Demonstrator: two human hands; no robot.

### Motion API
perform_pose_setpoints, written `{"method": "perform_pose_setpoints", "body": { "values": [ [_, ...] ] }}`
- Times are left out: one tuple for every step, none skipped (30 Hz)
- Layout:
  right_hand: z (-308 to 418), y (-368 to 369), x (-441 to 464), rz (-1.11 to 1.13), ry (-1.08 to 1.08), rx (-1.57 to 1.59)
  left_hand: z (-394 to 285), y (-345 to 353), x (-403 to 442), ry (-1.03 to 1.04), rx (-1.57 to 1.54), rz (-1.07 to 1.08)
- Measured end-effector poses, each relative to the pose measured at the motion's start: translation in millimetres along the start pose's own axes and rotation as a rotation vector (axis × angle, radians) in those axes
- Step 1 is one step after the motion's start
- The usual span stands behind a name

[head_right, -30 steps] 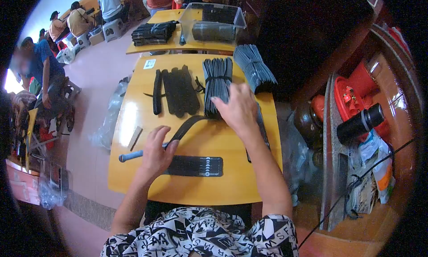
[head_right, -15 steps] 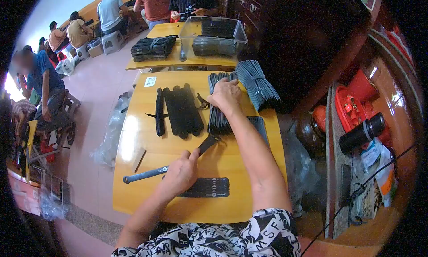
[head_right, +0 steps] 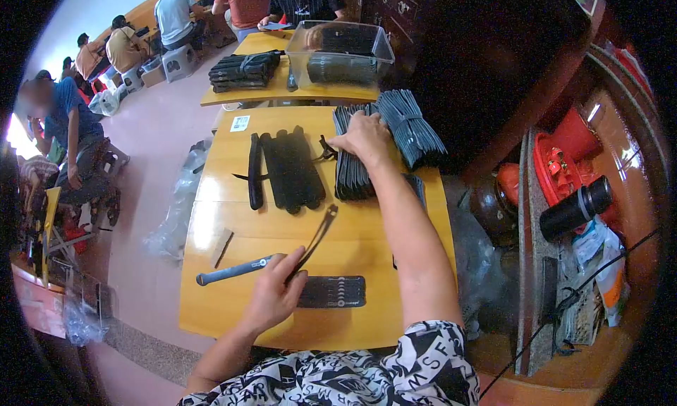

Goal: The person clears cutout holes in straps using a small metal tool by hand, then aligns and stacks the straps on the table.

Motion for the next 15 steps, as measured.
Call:
{"method": "perform_pose_setpoints", "body": {
  "values": [
    [-2.9,-8.0,-6.3,-0.112,-0.049,-0.004,-1.0,-5.1,-1.9,0.036,-0.032,-0.036],
    [-7.1,-16.5,-13.6,-0.223,-0.098,-0.009,-1.8,-8.7,-4.0,0.072,-0.064,-0.07],
    [-10.7,-27.9,-22.8,-0.334,-0.204,-0.005,-1.9,-10.2,-8.0,0.112,-0.064,-0.097],
    [-15.8,-33.0,-36.3,-0.236,-0.163,0.302,-1.7,-11.2,-11.2,0.148,-0.038,-0.131],
    [-18.3,-37.2,-56.5,-0.132,-0.119,0.606,-1.1,-11.1,-15.1,0.183,-0.014,-0.165],
    [-17.4,-39.7,-80.6,-0.022,-0.068,0.907,-1.6,-11.0,-19.7,0.218,0.01,-0.198],
    [-13.5,-43.4,-112.5,0.039,-0.047,1.165,-3.1,-9.6,-24.3,0.215,0.021,-0.207],
    [-9.6,-42.7,-145.9,0.104,-0.025,1.422,-5.5,-7.1,-28.8,0.212,0.031,-0.218],
    [-4.7,-37.6,-175.0,0.109,-0.036,1.565,-8.0,-4.3,-33.3,0.208,0.041,-0.227],
    [2.1,-32.9,-198.9,0.116,-0.044,1.709,-10.3,-1.5,-37.2,0.221,0.032,-0.233],
    [9.3,-30.7,-217.5,0.142,-0.033,1.7,-12.0,1.8,-41.7,0.231,0.025,-0.236],
    [17.0,-29.9,-234.0,0.165,-0.022,1.694,-13.4,5.0,-46.6,0.244,0.02,-0.236],
    [20.9,-29.9,-244.8,0.186,-0.013,1.689,-14.1,9.2,-50.7,0.231,-0.012,-0.201],
    [20.3,-30.9,-250.8,0.144,-0.025,1.622,-17.1,10.8,-55.1,0.238,-0.017,-0.162],
    [19.6,-32.1,-255.4,0.101,-0.039,1.554,-20.6,11.2,-58.7,0.247,-0.021,-0.124]
  ]
}}
Point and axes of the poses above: each hand's wrist, its own x-axis towards the middle knuckle, its own y-axis out of the palm, z = x × y, the point moved 3 cm from there along x, towards the middle knuckle, and after that the axes turned 8 degrees about -y, right-handed, at the moved point
